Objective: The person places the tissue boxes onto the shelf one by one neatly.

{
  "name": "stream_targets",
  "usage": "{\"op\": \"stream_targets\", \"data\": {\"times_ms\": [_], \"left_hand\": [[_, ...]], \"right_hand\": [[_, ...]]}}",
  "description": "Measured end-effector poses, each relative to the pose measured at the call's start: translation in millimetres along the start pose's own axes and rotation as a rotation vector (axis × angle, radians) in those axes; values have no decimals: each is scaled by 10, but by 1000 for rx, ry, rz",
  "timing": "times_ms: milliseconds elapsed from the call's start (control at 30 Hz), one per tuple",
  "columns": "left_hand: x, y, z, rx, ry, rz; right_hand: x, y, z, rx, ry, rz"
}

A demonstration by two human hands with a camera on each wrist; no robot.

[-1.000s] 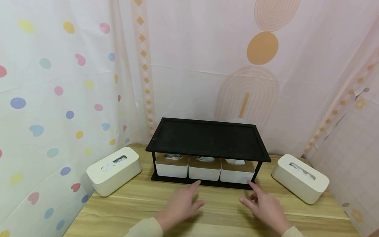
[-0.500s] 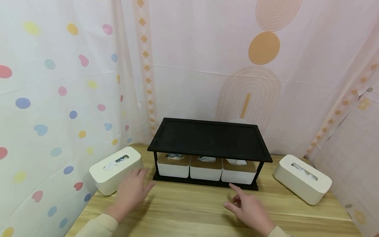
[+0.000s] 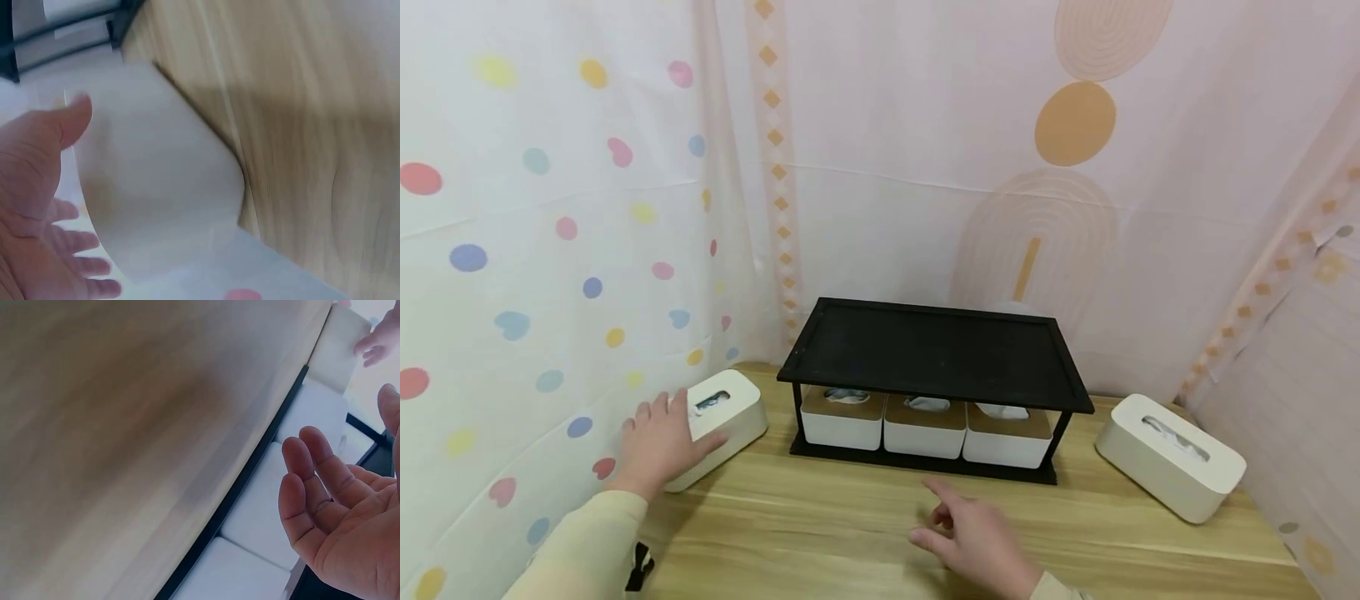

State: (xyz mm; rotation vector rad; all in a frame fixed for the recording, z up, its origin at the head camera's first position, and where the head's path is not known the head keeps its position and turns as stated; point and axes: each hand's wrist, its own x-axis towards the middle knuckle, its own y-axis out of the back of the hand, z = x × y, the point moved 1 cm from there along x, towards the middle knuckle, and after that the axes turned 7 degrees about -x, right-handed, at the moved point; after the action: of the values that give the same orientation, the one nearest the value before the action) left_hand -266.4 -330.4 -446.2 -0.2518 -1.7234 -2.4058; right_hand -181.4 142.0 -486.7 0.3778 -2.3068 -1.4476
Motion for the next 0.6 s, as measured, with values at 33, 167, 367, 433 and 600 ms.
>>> {"op": "stream_targets", "data": {"times_ms": [33,167,367,433,600], "left_hand": [[18,17,-50,5,17,-35],[59,89,-202,5,63,-148],[75,187,-336,-30,34,-231],[62,240,-352,-30,14,-268],[4,380,-308,-48,27,-416]], "right_hand": [[2,-1,-18,-1,11,5],[2,-5,-52,-2,31,24],[-5,-3,-47,-9,2,22],[-5,5,-45,-3,-7,15],[8,11,-29,-13,8,26]]}}
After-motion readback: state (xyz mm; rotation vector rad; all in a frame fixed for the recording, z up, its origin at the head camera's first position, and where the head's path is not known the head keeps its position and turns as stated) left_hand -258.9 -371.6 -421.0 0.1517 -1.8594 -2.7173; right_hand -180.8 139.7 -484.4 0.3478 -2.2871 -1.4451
